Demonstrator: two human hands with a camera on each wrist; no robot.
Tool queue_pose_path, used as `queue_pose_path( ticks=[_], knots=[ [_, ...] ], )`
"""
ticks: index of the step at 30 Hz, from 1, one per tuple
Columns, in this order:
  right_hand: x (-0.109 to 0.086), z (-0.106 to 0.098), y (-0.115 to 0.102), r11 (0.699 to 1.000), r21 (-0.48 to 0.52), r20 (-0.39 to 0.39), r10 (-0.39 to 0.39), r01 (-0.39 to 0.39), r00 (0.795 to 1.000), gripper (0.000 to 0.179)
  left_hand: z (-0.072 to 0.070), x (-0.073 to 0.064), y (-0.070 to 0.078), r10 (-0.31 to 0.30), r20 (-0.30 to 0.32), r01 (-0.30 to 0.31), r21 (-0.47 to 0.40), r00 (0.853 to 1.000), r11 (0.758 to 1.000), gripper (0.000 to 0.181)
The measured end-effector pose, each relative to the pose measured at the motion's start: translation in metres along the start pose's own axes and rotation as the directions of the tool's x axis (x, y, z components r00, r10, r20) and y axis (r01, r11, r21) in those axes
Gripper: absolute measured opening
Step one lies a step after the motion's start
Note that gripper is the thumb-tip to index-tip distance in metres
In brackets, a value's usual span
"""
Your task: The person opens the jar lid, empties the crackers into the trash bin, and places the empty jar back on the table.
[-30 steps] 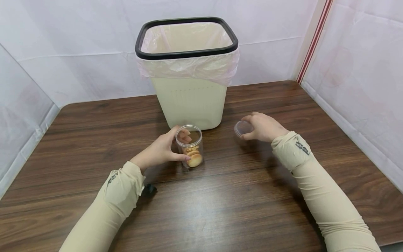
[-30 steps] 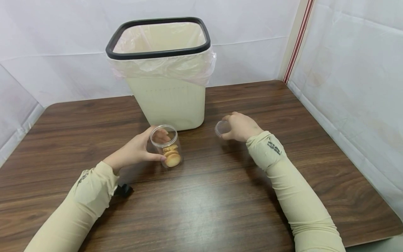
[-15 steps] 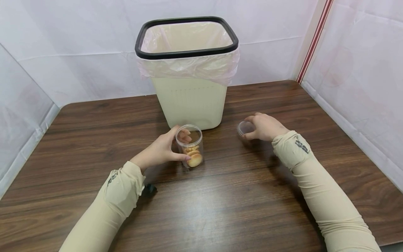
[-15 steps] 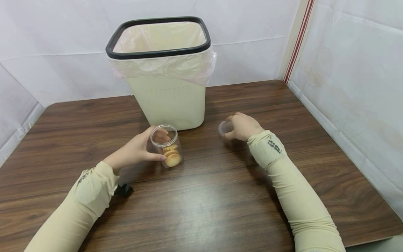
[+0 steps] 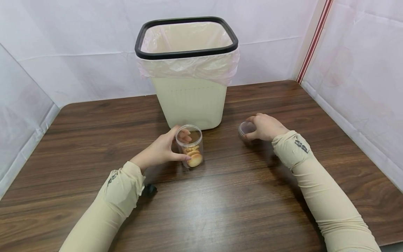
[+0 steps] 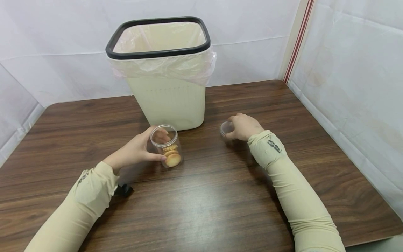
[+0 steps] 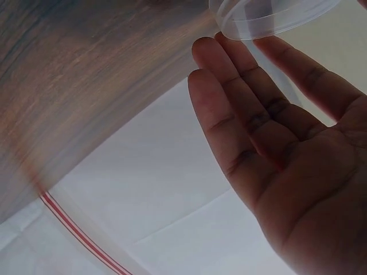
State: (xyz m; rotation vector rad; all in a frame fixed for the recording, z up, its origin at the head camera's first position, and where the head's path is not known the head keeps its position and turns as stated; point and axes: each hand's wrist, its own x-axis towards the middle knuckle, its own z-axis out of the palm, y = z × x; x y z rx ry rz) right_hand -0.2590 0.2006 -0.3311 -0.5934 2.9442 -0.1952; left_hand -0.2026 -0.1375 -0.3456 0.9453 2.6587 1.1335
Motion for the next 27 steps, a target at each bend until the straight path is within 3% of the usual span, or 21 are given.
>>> queue_pose_path(
  ticks=[27],
  knots=[
    [0.0017, 0.0064, 0.0027, 0.996, 0.009, 0.018, 0.087, -0.088, 0.996, 0.060, 0.0008, 0.0004, -0.0025, 0.007, -0.003, -0.007, -0.029, 1.000, 1.000, 0.065]
  ],
)
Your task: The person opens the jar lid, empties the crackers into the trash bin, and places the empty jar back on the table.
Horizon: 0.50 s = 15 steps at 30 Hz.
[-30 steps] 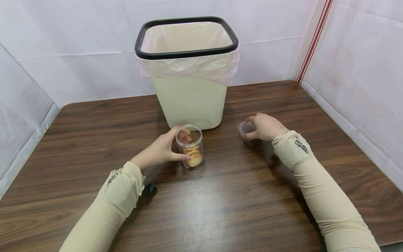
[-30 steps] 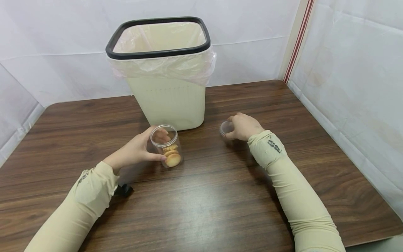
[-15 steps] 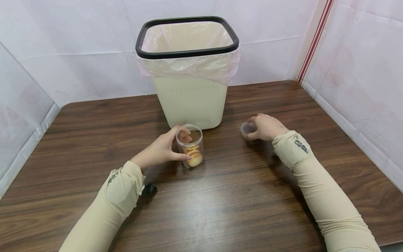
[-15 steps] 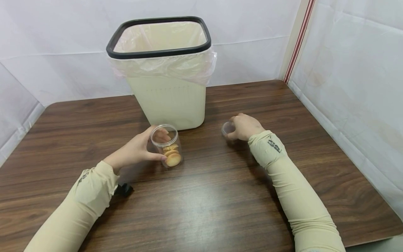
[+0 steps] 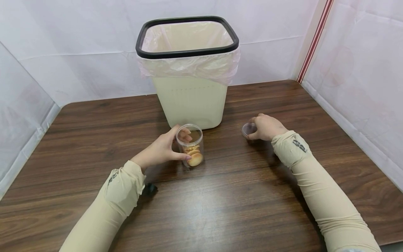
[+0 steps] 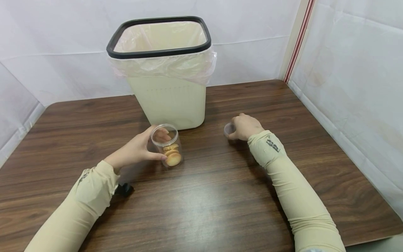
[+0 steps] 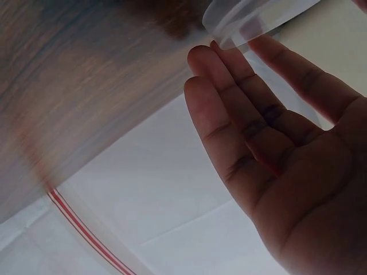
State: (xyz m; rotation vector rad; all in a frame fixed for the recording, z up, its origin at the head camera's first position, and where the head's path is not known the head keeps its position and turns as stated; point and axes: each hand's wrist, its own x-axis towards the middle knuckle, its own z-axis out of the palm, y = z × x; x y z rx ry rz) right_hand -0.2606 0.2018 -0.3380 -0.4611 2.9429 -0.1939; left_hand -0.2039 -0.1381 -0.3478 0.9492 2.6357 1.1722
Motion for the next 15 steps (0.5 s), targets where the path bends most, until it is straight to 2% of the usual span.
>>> queue_pose_path(
  ticks=[15],
  knots=[
    [0.0033, 0.0038, 0.0044, 1.000, 0.001, 0.006, 0.010, -0.010, 1.000, 0.061, -0.0009, -0.0004, 0.0015, -0.010, 0.015, 0.010, 0.010, 1.000, 1.000, 0.066]
  ],
)
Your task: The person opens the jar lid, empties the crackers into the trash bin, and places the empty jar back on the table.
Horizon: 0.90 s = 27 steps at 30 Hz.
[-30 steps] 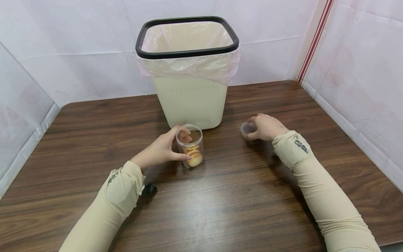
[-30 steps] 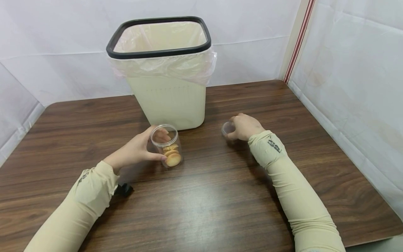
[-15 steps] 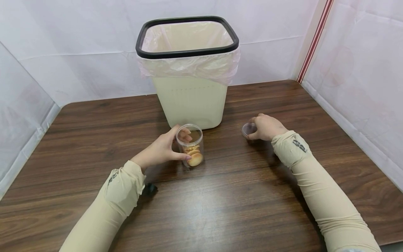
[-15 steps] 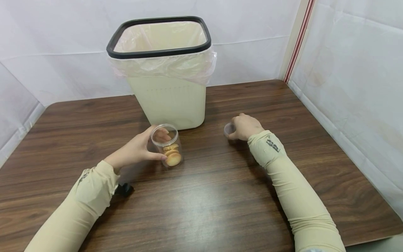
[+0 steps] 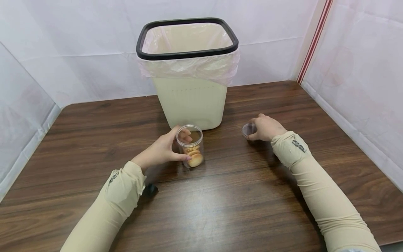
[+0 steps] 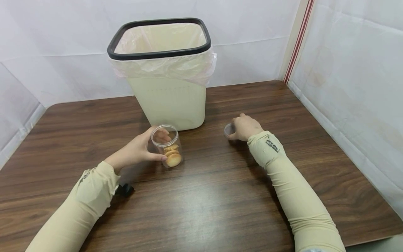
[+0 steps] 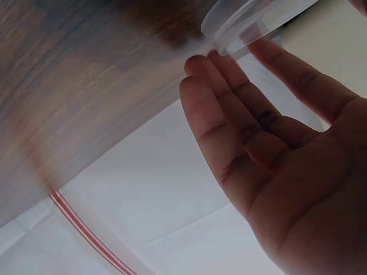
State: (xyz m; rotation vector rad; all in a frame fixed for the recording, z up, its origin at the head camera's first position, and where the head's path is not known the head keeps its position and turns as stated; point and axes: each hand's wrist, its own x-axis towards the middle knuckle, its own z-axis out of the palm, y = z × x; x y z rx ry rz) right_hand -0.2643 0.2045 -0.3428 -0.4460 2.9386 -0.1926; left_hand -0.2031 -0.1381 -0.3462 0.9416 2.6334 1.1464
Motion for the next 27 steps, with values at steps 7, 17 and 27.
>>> queue_pose_path(
  ticks=[7, 17, 27],
  knots=[
    [-0.0014, -0.0004, 0.0012, 1.000, 0.007, 0.003, -0.005, 0.005, 1.000, 0.064, -0.0004, 0.0006, -0.0001, 0.010, 0.000, -0.010, -0.001, 1.000, 1.000, 0.066],
    [-0.0022, -0.0008, 0.0003, 1.000, 0.006, 0.009, -0.010, 0.010, 1.000, 0.068, -0.0001, 0.0000, -0.0011, 0.011, -0.002, -0.011, -0.010, 1.000, 1.000, 0.065],
    [-0.0019, -0.0035, -0.0015, 1.000, -0.015, -0.030, -0.025, 0.025, 0.999, 0.067, 0.0002, -0.0001, -0.0014, 0.006, -0.006, -0.006, 0.004, 1.000, 1.000, 0.068]
  ],
)
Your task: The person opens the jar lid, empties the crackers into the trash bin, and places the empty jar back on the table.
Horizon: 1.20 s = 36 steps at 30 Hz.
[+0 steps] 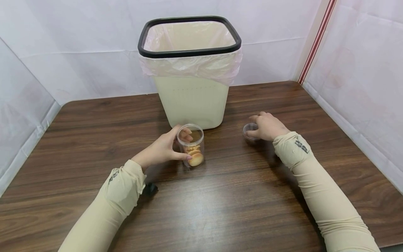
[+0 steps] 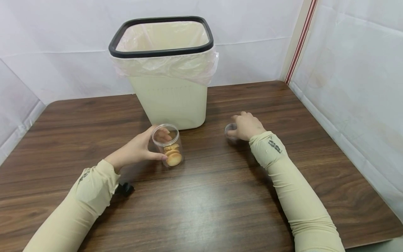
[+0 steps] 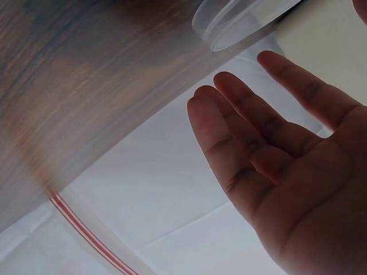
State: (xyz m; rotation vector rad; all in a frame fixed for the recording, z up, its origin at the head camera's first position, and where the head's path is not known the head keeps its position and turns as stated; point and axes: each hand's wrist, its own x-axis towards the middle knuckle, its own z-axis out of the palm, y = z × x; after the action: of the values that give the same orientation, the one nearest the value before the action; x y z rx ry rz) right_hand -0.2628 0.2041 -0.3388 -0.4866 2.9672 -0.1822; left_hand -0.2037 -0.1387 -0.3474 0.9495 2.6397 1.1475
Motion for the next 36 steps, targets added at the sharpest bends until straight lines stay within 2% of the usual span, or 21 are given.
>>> queue_pose_path(
  ticks=[15, 21, 27, 36],
  knots=[
    [-0.001, -0.005, -0.004, 0.998, 0.048, -0.035, -0.038, 0.039, 0.999, 0.068, 0.000, 0.000, 0.000, -0.003, 0.000, 0.003, -0.002, 1.000, 1.000, 0.068],
    [-0.002, -0.007, -0.008, 0.996, 0.071, -0.073, -0.046, 0.051, 0.996, 0.068, 0.000, 0.000, 0.000, -0.003, 0.006, 0.003, -0.016, 1.000, 1.000, 0.067],
    [-0.005, -0.014, -0.012, 0.993, 0.091, -0.122, -0.065, 0.076, 0.990, 0.067, 0.000, 0.000, 0.000, -0.001, 0.006, 0.001, -0.020, 1.000, 1.000, 0.067],
    [-0.012, -0.024, -0.021, 0.989, 0.115, -0.136, -0.078, 0.094, 0.988, 0.066, 0.000, 0.000, -0.001, 0.002, 0.003, -0.002, -0.019, 1.000, 1.000, 0.066]
  ],
)
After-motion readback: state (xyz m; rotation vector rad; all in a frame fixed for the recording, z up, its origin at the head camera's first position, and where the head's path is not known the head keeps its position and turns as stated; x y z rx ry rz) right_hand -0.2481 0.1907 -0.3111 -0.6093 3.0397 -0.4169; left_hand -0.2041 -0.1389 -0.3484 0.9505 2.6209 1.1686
